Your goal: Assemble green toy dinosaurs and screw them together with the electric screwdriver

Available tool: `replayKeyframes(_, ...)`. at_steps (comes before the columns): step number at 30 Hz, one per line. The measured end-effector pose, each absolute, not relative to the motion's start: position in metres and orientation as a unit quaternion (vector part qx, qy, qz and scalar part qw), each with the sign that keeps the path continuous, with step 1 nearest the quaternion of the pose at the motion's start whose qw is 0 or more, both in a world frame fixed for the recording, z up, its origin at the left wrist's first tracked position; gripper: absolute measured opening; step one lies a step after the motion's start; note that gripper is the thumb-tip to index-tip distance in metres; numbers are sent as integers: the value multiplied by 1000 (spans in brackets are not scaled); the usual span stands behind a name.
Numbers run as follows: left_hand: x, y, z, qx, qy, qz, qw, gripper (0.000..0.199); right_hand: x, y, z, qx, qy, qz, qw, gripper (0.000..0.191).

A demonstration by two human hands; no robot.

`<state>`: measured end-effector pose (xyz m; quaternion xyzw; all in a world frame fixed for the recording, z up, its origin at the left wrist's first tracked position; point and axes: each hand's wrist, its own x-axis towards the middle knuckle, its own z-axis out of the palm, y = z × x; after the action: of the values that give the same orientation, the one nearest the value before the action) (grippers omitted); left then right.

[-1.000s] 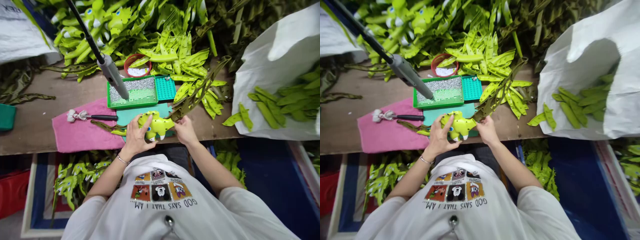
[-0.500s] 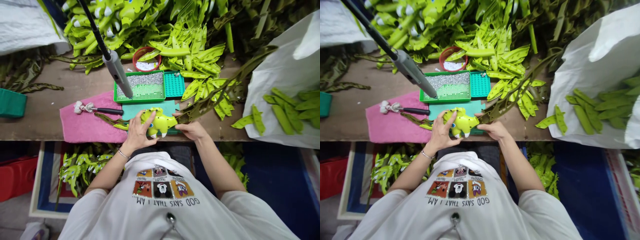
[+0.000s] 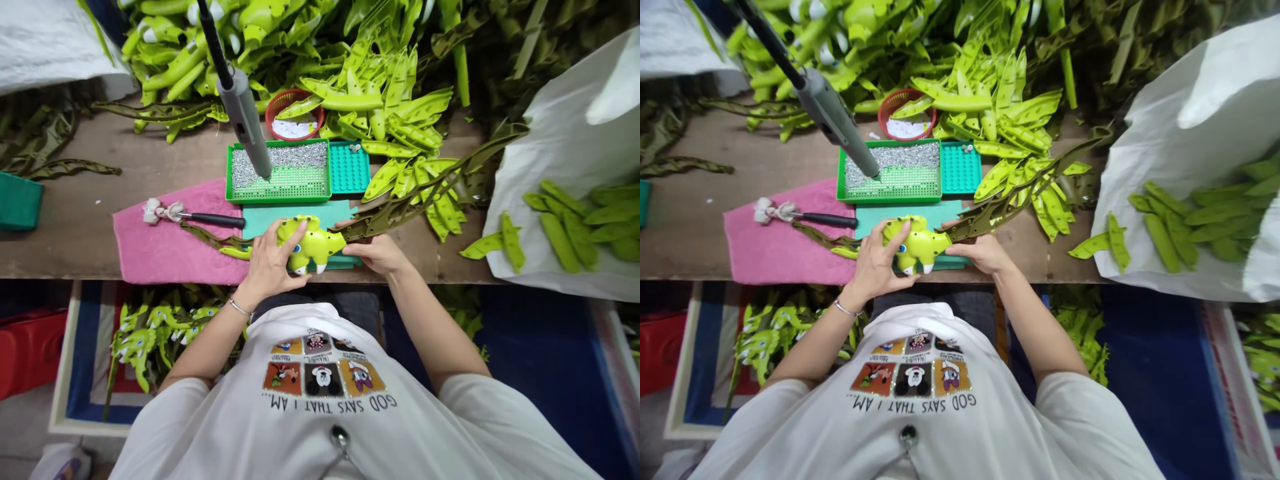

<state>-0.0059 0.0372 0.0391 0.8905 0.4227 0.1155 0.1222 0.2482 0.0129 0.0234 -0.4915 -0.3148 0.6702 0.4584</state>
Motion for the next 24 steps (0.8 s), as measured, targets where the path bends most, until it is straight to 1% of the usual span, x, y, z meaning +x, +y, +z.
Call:
replayKeyframes(3,-5,38,40,884,438,108,121,102,249,14,21,-501,-303,658,474,61)
replayKeyframes(5,-4,39,41,886,433,105,126,102,249,14,19,-491,-285,670,478,53)
replayKeyframes(7,-4,40,41,890,426,100,131,102,248,14,16,-479,-272,684,478,49)
replayKeyframes(9,-3,40,42,890,426,95,132,102,246,15,14,-477,-268,683,483,51)
replayKeyframes(12,-1,40,43,884,440,89,130,104,241,15,13,-508,-280,646,496,60)
replayKeyframes(15,0,39,44,879,450,91,133,107,239,14,15,-523,-292,635,488,67)
replayKeyframes(20,-1,39,43,880,444,93,139,108,239,14,22,-517,-289,649,478,59)
replayKeyframes(24,-3,41,43,884,436,83,148,113,243,15,26,-504,-261,673,474,47)
